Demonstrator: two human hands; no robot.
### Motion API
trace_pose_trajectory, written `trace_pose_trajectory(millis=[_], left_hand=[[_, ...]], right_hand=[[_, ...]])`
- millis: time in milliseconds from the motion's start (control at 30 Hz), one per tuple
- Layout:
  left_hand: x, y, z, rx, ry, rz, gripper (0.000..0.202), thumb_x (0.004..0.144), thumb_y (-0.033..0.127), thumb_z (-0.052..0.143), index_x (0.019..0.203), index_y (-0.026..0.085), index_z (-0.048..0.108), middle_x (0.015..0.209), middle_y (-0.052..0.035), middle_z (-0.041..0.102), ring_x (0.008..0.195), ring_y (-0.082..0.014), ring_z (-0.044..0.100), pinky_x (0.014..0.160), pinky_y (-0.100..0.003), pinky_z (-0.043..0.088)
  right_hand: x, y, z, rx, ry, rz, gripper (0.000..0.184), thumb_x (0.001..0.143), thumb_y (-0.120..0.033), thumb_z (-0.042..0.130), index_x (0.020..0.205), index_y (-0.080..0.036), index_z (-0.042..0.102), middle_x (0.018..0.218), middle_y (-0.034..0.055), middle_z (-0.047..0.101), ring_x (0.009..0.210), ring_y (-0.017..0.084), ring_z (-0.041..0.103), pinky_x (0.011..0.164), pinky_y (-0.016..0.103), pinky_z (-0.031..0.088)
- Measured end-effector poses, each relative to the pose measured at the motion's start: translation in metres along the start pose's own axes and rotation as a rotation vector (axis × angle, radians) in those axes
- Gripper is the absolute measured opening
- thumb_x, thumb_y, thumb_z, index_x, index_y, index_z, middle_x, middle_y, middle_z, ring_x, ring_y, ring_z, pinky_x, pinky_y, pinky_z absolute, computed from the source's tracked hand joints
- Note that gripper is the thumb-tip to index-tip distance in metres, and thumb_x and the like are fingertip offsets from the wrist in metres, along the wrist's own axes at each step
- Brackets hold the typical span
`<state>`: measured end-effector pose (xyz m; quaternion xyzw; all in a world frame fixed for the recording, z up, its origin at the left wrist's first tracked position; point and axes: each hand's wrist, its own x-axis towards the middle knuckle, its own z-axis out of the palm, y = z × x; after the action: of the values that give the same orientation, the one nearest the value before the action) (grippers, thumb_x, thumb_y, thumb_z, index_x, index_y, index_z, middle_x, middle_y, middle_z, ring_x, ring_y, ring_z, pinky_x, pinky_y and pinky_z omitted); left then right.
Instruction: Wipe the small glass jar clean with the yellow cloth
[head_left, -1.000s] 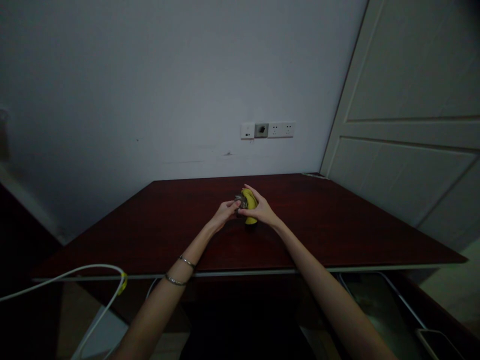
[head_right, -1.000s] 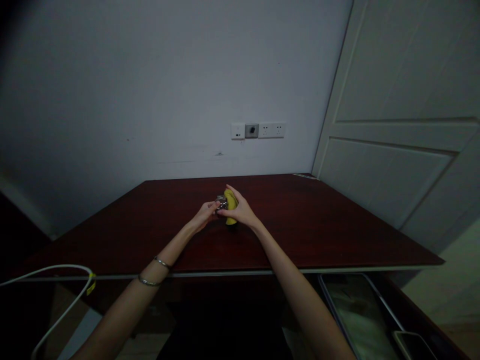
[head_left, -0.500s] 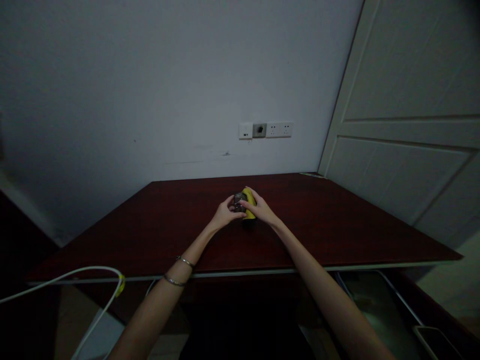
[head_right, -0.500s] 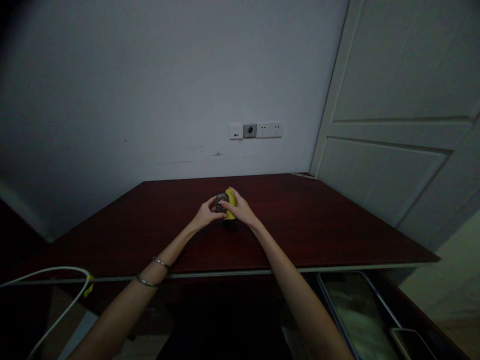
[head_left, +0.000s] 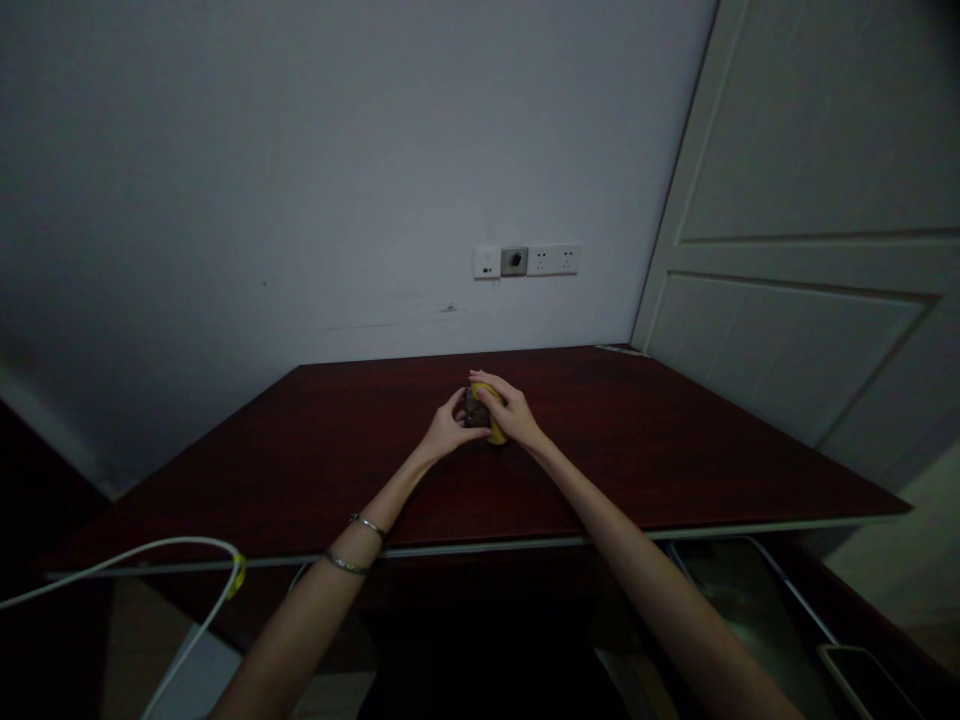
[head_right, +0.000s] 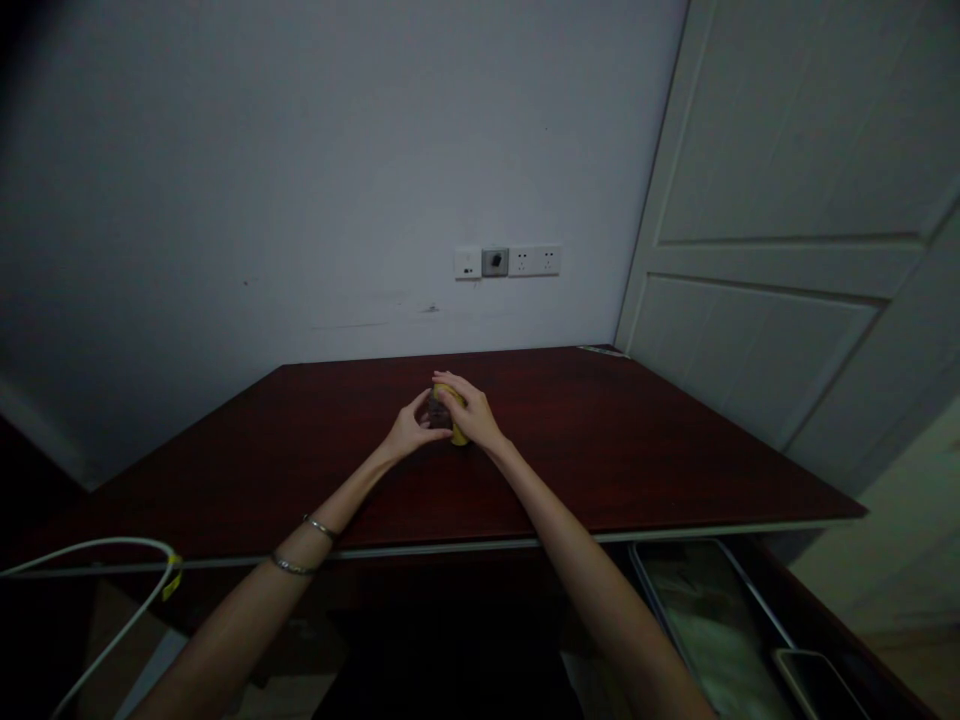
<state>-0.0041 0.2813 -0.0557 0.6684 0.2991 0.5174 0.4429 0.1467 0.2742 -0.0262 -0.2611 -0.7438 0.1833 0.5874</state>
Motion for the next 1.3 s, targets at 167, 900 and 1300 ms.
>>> trace_pose_trajectory(millis=[167, 900, 1300], left_hand=[[-0.002, -0.003, 0.000, 0.094, -0.028, 0.012, 0.097, 0.042, 0.018, 0.083, 0.128, 0.012, 0.041, 0.123, -0.0155, 0.053, 0.108, -0.0263, 0.054, 0.095, -0.038, 0.043], [0.001, 0.005, 0.000, 0.138, 0.083, 0.044, 0.063, 0.054, 0.010, 0.069, 0.114, 0.011, 0.051, 0.103, -0.0089, 0.062, 0.086, -0.0175, 0.061, 0.078, -0.027, 0.049], [0.000, 0.010, 0.005, -0.025, 0.101, -0.089, 0.088, 0.041, 0.016, 0.082, 0.121, 0.008, 0.047, 0.118, -0.0160, 0.056, 0.099, -0.0240, 0.059, 0.090, -0.037, 0.046]], right_hand=[[0.003, 0.011, 0.001, 0.003, 0.037, 0.174, 0.035, 0.087, -0.041, 0.041, 0.104, -0.020, 0.063, 0.105, 0.0063, 0.066, 0.098, 0.019, 0.061, 0.089, 0.036, 0.046], [-0.005, -0.014, 0.019, -0.334, -0.019, -0.116, 0.029, 0.085, -0.027, 0.047, 0.109, -0.021, 0.062, 0.123, 0.0081, 0.056, 0.123, 0.023, 0.043, 0.105, 0.043, 0.033], [0.006, -0.003, 0.008, 0.057, 0.123, 0.107, 0.033, 0.084, -0.042, 0.048, 0.102, -0.020, 0.066, 0.113, 0.0074, 0.063, 0.108, 0.020, 0.057, 0.098, 0.036, 0.041]])
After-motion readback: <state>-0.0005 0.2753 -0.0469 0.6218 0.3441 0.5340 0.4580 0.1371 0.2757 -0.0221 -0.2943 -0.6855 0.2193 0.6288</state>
